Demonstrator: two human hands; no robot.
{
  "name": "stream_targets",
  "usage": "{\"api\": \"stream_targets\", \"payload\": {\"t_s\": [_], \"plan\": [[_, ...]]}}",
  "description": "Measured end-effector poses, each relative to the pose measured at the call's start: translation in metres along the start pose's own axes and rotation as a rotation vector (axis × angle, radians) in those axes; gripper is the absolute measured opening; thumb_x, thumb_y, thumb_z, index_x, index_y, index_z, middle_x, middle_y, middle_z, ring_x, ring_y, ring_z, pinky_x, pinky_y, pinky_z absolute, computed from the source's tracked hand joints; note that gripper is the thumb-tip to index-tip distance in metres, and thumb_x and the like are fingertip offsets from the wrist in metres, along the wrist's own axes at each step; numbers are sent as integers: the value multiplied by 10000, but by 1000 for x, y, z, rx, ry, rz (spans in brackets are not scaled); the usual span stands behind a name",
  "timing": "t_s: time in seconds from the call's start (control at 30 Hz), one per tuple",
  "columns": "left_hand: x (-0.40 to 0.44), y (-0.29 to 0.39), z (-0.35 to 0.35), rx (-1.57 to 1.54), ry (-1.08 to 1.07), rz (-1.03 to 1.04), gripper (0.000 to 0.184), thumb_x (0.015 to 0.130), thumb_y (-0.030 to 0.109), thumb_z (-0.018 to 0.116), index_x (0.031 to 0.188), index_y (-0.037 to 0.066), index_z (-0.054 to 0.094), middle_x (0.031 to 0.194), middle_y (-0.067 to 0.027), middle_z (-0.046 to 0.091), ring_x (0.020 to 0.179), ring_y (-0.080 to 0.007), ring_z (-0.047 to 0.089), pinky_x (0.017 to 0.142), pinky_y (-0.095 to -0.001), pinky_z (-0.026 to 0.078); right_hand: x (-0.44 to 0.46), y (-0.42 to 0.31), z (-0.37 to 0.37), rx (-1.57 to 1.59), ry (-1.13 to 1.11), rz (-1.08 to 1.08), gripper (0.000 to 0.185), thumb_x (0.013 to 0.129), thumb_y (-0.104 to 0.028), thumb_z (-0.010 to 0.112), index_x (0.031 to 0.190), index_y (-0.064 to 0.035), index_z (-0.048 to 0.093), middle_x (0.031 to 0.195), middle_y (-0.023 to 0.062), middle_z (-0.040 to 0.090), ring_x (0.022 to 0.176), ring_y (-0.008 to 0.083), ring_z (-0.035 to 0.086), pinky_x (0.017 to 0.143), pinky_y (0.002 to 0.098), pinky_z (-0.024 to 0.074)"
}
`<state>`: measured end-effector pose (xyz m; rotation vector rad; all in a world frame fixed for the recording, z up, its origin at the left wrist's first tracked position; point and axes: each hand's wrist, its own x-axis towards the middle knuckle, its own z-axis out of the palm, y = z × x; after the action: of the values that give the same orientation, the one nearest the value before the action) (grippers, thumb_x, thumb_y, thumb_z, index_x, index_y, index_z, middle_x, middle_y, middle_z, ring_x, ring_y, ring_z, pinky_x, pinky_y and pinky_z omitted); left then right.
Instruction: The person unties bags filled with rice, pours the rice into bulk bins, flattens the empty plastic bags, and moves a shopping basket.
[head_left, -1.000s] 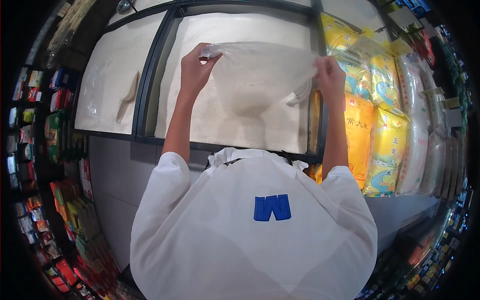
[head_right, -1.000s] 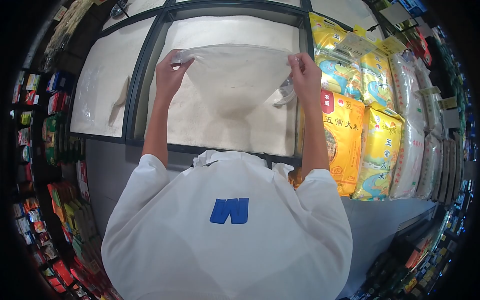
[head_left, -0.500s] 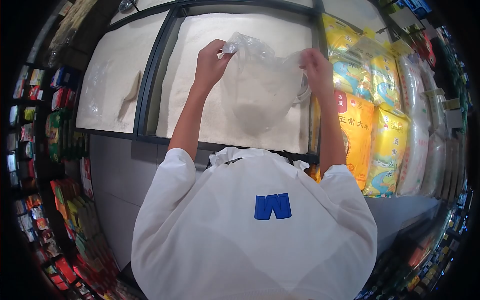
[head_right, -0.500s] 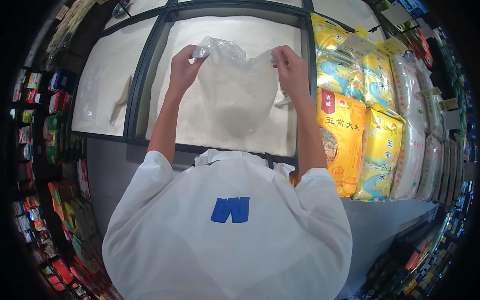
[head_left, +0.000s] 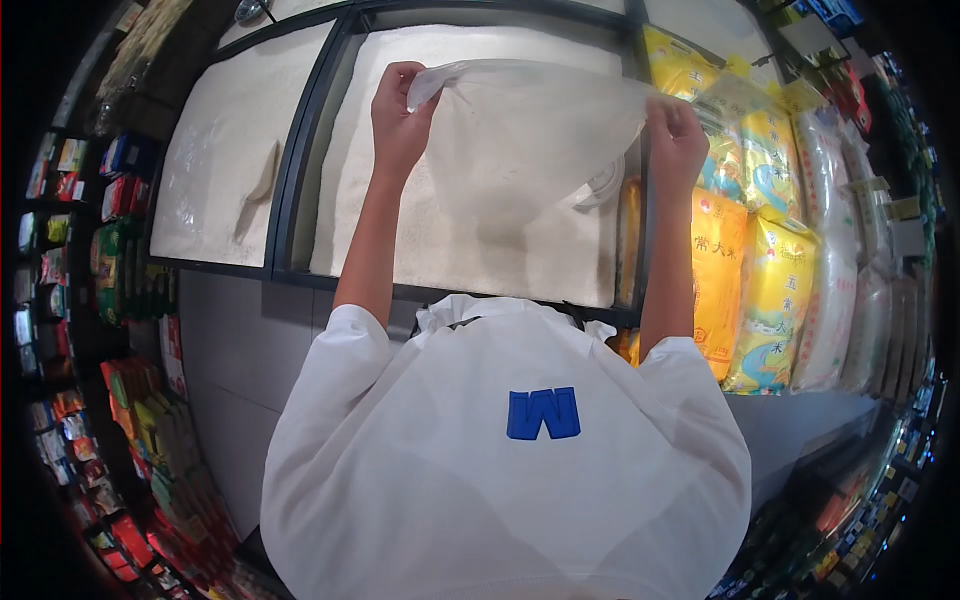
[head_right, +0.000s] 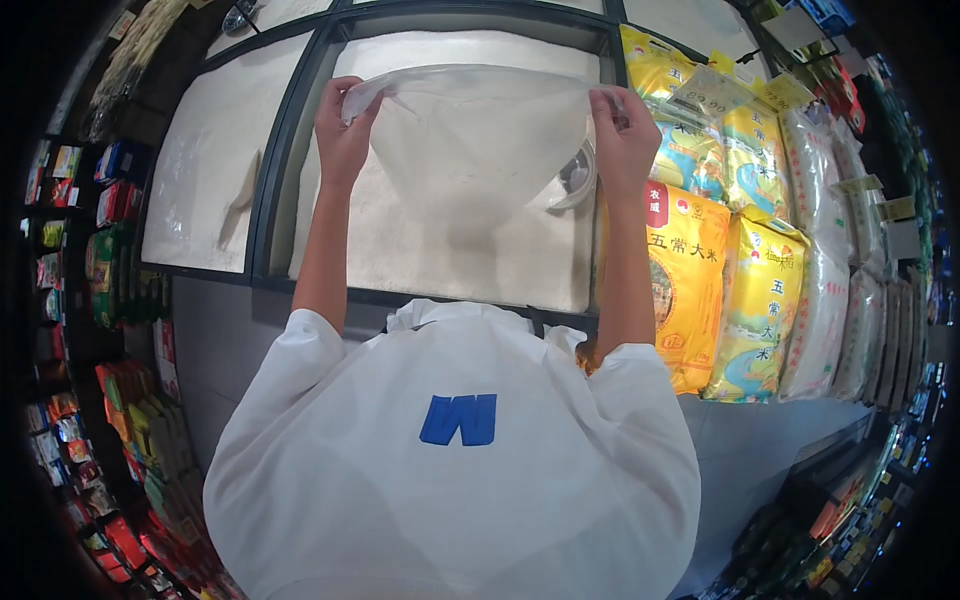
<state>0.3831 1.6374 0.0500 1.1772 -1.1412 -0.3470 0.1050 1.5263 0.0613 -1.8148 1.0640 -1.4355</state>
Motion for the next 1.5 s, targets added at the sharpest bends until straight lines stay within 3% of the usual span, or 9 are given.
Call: {"api": "stream_targets", "payload": {"t_s": [0.07,0.23,0.27,0.47,0.57,1.0,1.1,1.17,1.5], "plan": [[-6,5,3,-38,37,23,249,822,90,648,1034,16,540,977,-79,652,890,-153,616,817,-277,472,-3,-3,6,60,-13,33,204,862,-197,630,913,0,620,734,51,625,650,103,586,608,239,463],[-13,-28,24,70,-331,-217,507,728,244,756,1146,14,583,1031,-69,652,943,-181,617,872,-308,468,-15,7,25,75,-224,96,262,914,-229,546,886,22,613,720,62,624,632,96,582,587,239,446],[-15,-36,25,89,-349,-289,390,758,254,728,1056,21,635,988,-58,651,898,-161,600,822,-303,461,-16,9,26,103,-192,88,249,917,-210,535,900,28,604,716,73,622,644,106,592,592,244,448],[-8,-46,33,259,-548,-243,298,815,254,679,977,11,622,838,-55,625,754,-144,551,720,-290,443,-9,9,25,-37,-129,12,203,906,-170,535,948,21,588,722,81,623,657,118,596,608,253,452],[-8,-51,36,164,-348,-111,212,832,210,653,934,27,619,813,-57,625,739,-157,568,698,-293,452,-4,23,15,-46,-45,-13,180,892,-154,549,952,11,591,728,84,625,658,122,594,613,251,451],[4,-36,34,42,-348,-86,195,824,93,623,990,9,565,844,-67,633,805,-148,595,762,-287,469,-5,28,9,7,-107,56,272,921,-260,525,866,2,567,652,47,567,594,104,516,571,252,417],[5,-19,37,-61,-384,-260,308,787,114,663,1059,13,560,843,-58,630,805,-151,594,764,-289,469,-7,23,15,1,-133,86,267,925,-259,516,883,-1,572,670,48,582,608,106,530,584,248,424],[6,-11,42,182,-416,-314,385,757,164,703,1087,16,569,870,-56,636,813,-156,596,755,-289,470,-8,19,18,15,-143,82,266,925,-257,517,888,-1,575,670,48,583,607,107,531,584,248,425],[5,-22,40,174,-470,-372,308,806,275,682,937,-4,676,785,-62,648,727,-132,575,696,-276,459,-4,9,7,43,-107,66,241,914,-238,538,890,-4,591,654,33,583,594,93,527,571,232,424]]}}
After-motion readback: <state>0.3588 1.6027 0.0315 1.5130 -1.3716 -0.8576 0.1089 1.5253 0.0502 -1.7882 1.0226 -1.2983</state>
